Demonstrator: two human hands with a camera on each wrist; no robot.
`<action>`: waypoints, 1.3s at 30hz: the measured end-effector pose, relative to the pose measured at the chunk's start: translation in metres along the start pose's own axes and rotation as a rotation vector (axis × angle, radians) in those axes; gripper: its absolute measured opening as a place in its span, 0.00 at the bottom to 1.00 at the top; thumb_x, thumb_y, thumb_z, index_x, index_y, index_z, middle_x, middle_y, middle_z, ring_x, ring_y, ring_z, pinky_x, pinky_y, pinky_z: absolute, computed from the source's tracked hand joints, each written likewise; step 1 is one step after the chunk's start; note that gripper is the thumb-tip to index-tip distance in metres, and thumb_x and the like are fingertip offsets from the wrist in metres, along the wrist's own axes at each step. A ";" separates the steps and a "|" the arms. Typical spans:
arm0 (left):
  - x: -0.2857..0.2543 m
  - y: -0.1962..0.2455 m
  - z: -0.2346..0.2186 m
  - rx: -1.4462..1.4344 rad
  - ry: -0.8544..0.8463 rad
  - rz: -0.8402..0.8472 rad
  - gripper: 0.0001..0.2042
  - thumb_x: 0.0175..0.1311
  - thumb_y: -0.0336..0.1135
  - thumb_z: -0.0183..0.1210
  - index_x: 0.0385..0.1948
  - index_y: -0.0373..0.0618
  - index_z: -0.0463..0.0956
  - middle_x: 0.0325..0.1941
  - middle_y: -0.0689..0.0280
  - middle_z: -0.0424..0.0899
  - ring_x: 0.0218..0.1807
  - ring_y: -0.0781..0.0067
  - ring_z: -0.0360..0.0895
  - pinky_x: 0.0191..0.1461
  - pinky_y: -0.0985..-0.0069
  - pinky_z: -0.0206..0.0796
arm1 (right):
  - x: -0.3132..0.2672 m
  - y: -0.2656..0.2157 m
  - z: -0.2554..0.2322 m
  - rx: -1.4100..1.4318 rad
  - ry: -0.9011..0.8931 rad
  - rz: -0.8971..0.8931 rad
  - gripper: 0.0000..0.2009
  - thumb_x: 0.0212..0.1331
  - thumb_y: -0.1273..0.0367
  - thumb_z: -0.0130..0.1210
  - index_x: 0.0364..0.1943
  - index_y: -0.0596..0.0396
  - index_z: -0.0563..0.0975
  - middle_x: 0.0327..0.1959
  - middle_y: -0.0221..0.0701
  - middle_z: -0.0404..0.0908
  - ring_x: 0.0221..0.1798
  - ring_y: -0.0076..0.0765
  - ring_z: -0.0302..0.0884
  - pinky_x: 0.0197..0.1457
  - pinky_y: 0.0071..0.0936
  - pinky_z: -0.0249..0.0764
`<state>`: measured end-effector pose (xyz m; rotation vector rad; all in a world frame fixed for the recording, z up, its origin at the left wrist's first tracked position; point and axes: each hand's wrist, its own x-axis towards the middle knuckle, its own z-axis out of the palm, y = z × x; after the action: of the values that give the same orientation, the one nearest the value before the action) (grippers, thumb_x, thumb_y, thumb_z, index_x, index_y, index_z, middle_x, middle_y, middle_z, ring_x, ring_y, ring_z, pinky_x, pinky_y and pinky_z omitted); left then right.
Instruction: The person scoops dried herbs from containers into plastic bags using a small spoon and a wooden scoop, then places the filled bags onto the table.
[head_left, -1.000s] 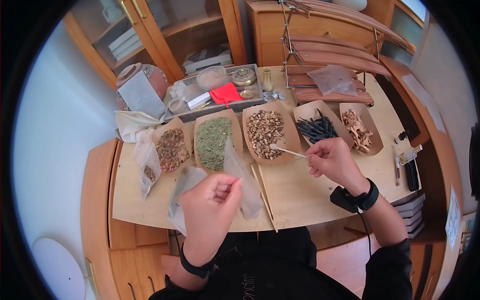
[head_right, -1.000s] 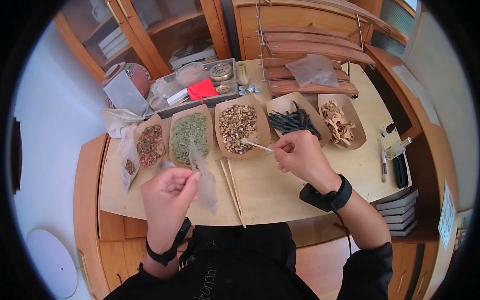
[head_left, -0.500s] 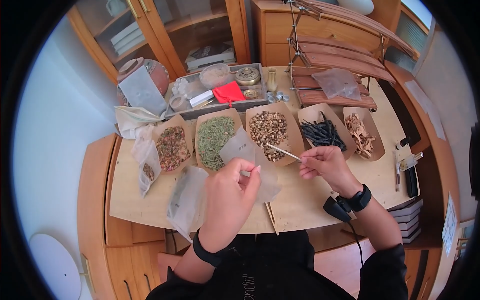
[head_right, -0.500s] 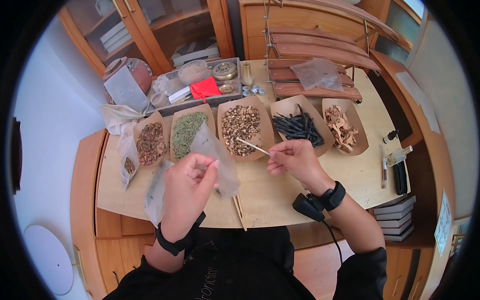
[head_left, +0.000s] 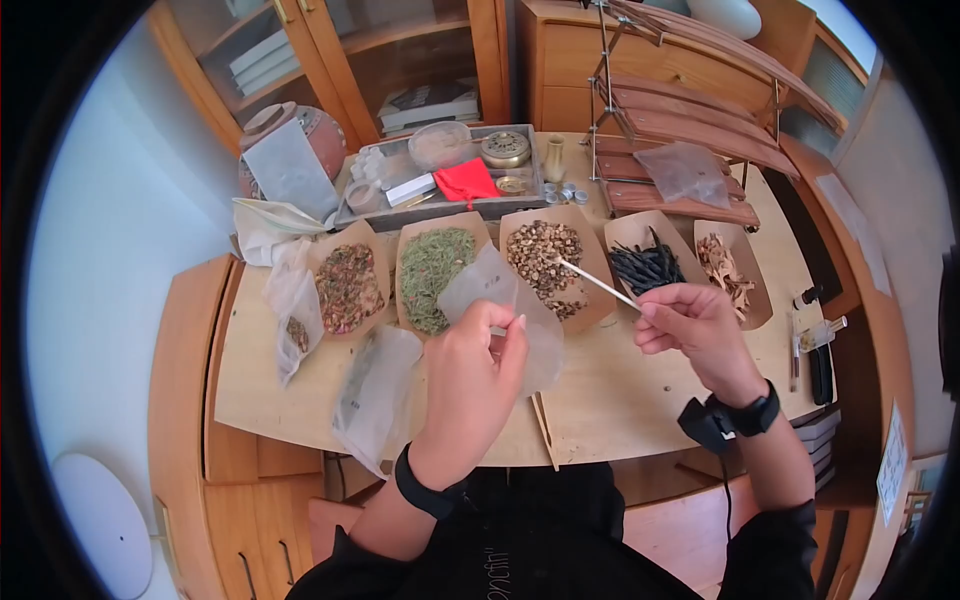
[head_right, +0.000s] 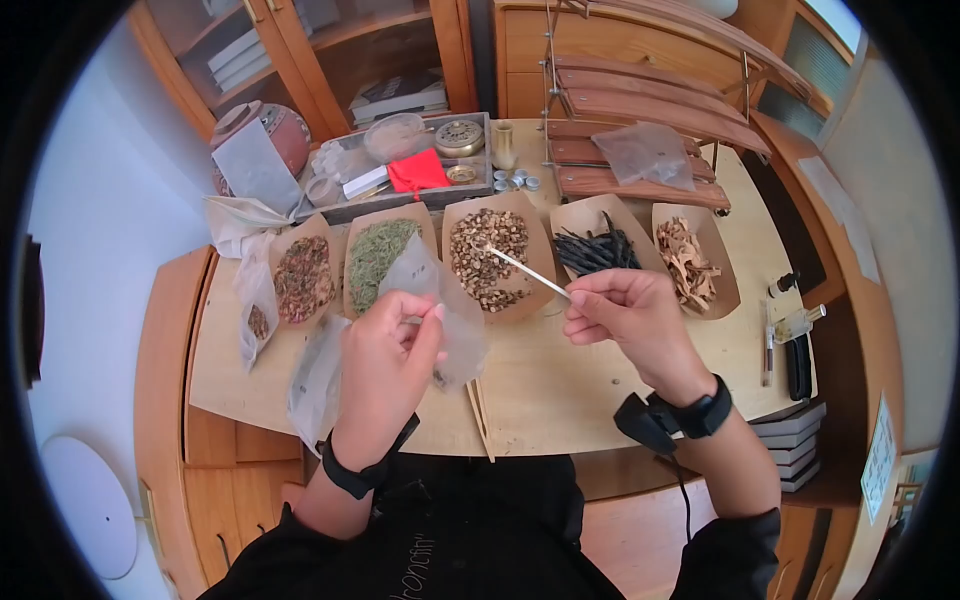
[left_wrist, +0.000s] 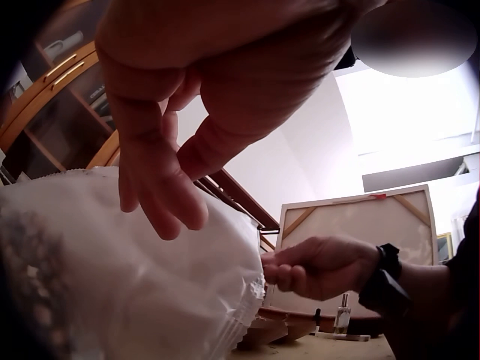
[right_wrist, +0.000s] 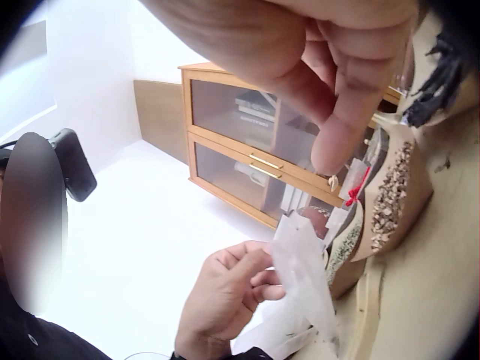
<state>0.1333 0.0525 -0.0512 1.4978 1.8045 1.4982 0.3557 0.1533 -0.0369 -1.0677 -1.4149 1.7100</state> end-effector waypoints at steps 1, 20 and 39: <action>0.001 -0.001 0.000 0.009 0.004 0.018 0.05 0.61 0.28 0.59 0.30 0.36 0.75 0.20 0.58 0.80 0.19 0.69 0.79 0.24 0.75 0.67 | -0.005 -0.011 0.000 -0.007 -0.003 0.005 0.07 0.62 0.77 0.55 0.40 0.67 0.78 0.30 0.36 0.82 0.29 0.29 0.82 0.35 0.22 0.82; 0.005 0.000 0.000 -0.001 0.030 0.047 0.05 0.60 0.27 0.59 0.28 0.36 0.74 0.19 0.58 0.80 0.20 0.69 0.80 0.24 0.74 0.67 | -0.024 -0.033 0.021 -0.451 0.109 -0.234 0.05 0.60 0.78 0.54 0.35 0.69 0.79 0.26 0.34 0.81 0.29 0.22 0.81 0.33 0.18 0.79; 0.003 0.006 -0.006 -0.016 -0.094 -0.123 0.07 0.63 0.26 0.58 0.33 0.30 0.74 0.42 0.50 0.82 0.34 0.77 0.82 0.32 0.80 0.78 | 0.033 0.035 0.016 -0.141 0.015 0.061 0.06 0.62 0.77 0.54 0.38 0.68 0.78 0.30 0.36 0.82 0.29 0.28 0.82 0.33 0.22 0.82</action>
<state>0.1300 0.0512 -0.0431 1.3989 1.7913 1.3582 0.3270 0.1684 -0.0758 -1.2085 -1.5270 1.6606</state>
